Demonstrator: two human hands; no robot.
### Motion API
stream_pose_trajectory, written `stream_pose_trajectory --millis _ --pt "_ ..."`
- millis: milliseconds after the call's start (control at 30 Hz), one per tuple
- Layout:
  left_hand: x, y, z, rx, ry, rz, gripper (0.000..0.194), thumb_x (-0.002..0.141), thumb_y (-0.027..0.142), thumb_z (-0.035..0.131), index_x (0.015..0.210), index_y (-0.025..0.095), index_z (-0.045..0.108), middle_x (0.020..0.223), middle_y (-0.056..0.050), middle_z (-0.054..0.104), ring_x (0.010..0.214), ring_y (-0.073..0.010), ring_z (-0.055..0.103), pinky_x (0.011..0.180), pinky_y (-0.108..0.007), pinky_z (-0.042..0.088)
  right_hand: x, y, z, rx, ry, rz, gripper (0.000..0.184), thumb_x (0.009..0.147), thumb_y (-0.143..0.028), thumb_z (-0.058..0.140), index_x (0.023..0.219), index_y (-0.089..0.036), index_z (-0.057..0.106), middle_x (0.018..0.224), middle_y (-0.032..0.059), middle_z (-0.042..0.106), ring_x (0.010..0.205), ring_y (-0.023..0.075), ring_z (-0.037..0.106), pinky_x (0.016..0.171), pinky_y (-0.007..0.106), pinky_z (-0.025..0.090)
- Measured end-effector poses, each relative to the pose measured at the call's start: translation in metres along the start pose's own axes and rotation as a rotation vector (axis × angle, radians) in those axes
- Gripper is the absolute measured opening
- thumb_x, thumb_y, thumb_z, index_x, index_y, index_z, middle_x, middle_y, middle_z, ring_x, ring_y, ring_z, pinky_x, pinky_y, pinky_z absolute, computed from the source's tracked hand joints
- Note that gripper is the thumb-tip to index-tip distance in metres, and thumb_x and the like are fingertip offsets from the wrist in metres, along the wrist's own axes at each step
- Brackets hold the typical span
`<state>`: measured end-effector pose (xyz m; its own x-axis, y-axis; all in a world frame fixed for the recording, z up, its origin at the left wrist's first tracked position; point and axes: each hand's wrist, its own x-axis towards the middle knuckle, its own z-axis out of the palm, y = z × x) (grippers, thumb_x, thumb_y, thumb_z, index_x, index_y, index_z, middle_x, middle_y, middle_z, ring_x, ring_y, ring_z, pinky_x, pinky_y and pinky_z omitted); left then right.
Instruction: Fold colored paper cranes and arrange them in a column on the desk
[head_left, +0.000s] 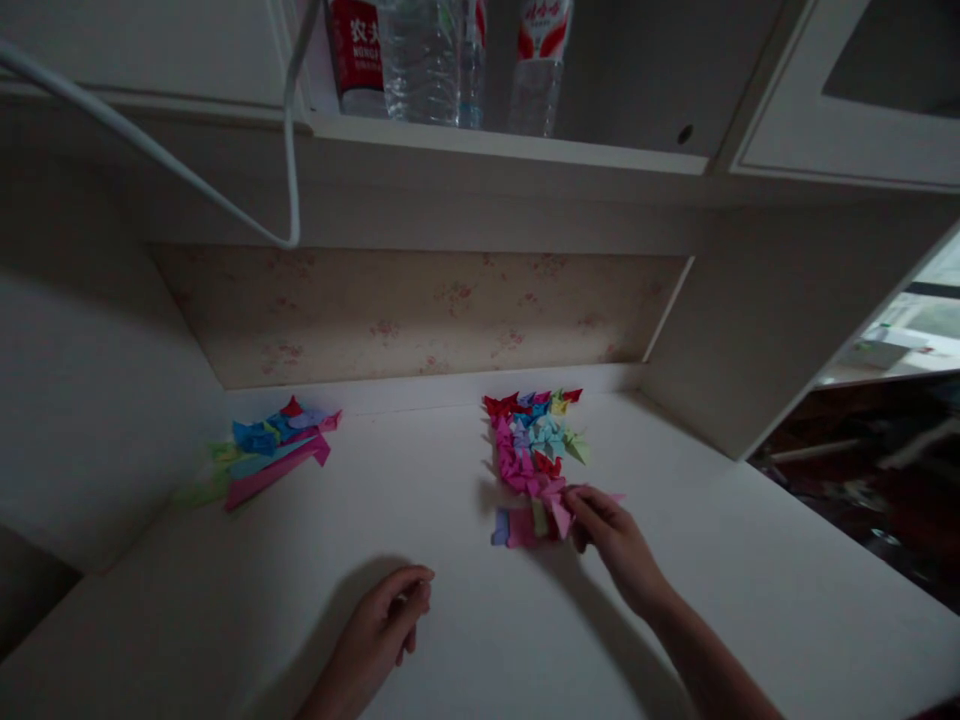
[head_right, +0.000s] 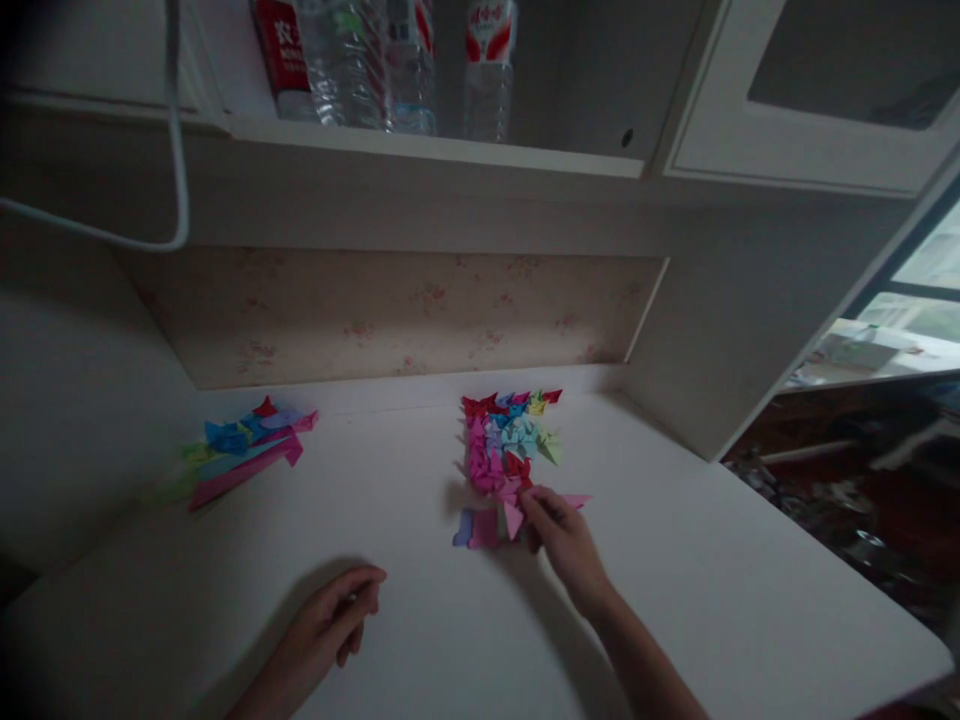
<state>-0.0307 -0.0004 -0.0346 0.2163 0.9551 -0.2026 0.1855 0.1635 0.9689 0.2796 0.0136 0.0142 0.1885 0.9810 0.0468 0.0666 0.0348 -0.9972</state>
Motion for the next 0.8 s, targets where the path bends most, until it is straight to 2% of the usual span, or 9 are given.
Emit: stream_pose_trajectory --millis 67,133,200,267,400,633,800 --pt "0.001 0.000 0.001 0.011 -0.009 -0.007 0.046 0.075 0.056 0.060 0.098 0.016 0.066 0.072 0.000 0.059 0.048 -0.0085 0.049 0.039 -0.018 0.033 0.021 -0.002 -0.038 -0.230 0.018 -0.024 0.041 0.083 -0.057 0.056 0.091 -0.018 0.065 0.058 -0.0012 0.055 0.049 0.0121 0.047 0.046 0.023 0.036" --pt "0.002 0.000 0.001 0.022 -0.007 -0.028 0.045 0.074 0.056 0.061 0.096 0.017 0.067 0.069 0.001 0.058 0.047 -0.0087 0.048 0.039 -0.018 0.032 0.043 -0.002 -0.069 -0.428 0.023 -0.057 0.040 0.084 -0.055 0.054 0.094 -0.019 0.067 0.067 0.0034 0.065 0.055 0.0146 0.055 0.051 0.025 0.041" --pt "0.003 0.000 0.001 0.026 0.003 -0.055 0.047 0.071 0.057 0.063 0.094 0.017 0.067 0.066 0.001 0.057 0.046 -0.0091 0.047 0.037 -0.018 0.033 0.063 0.001 -0.091 -0.587 0.008 -0.112 0.036 0.084 -0.051 0.052 0.094 -0.020 0.070 0.081 0.0073 0.071 0.067 0.0181 0.062 0.059 0.026 0.045" --pt "0.006 0.000 0.000 0.013 0.015 -0.069 0.048 0.067 0.058 0.065 0.091 0.017 0.068 0.065 0.002 0.057 0.043 -0.0087 0.046 0.036 -0.019 0.033 0.079 0.005 -0.103 -0.701 -0.025 -0.135 0.035 0.085 -0.047 0.050 0.094 -0.021 0.071 0.086 0.0076 0.073 0.067 0.0185 0.063 0.060 0.027 0.046" --pt "0.012 -0.001 -0.004 -0.041 0.030 -0.081 0.049 0.062 0.061 0.067 0.084 0.017 0.068 0.062 0.003 0.056 0.039 -0.0072 0.043 0.033 -0.019 0.031 0.098 0.013 -0.108 -0.785 -0.100 -0.104 0.036 0.086 -0.045 0.046 0.098 -0.021 0.070 0.080 0.0052 0.073 0.050 0.0141 0.057 0.053 0.026 0.043" --pt "0.019 -0.007 -0.010 -0.090 0.044 -0.094 0.051 0.063 0.064 0.066 0.081 0.017 0.067 0.063 0.003 0.054 0.035 -0.0054 0.041 0.032 -0.018 0.031 0.106 0.014 -0.104 -0.827 -0.188 -0.128 0.035 0.085 -0.045 0.048 0.094 -0.021 0.073 0.078 0.0042 0.073 0.058 0.0156 0.060 0.056 0.025 0.042" --pt "0.023 -0.015 -0.013 -0.090 0.024 -0.100 0.051 0.066 0.065 0.065 0.083 0.017 0.067 0.063 0.003 0.055 0.035 -0.0056 0.042 0.032 -0.018 0.032 0.111 0.015 -0.105 -0.875 -0.219 -0.140 0.035 0.086 -0.042 0.047 0.097 -0.021 0.072 0.086 0.0045 0.074 0.065 0.0166 0.063 0.062 0.026 0.043"
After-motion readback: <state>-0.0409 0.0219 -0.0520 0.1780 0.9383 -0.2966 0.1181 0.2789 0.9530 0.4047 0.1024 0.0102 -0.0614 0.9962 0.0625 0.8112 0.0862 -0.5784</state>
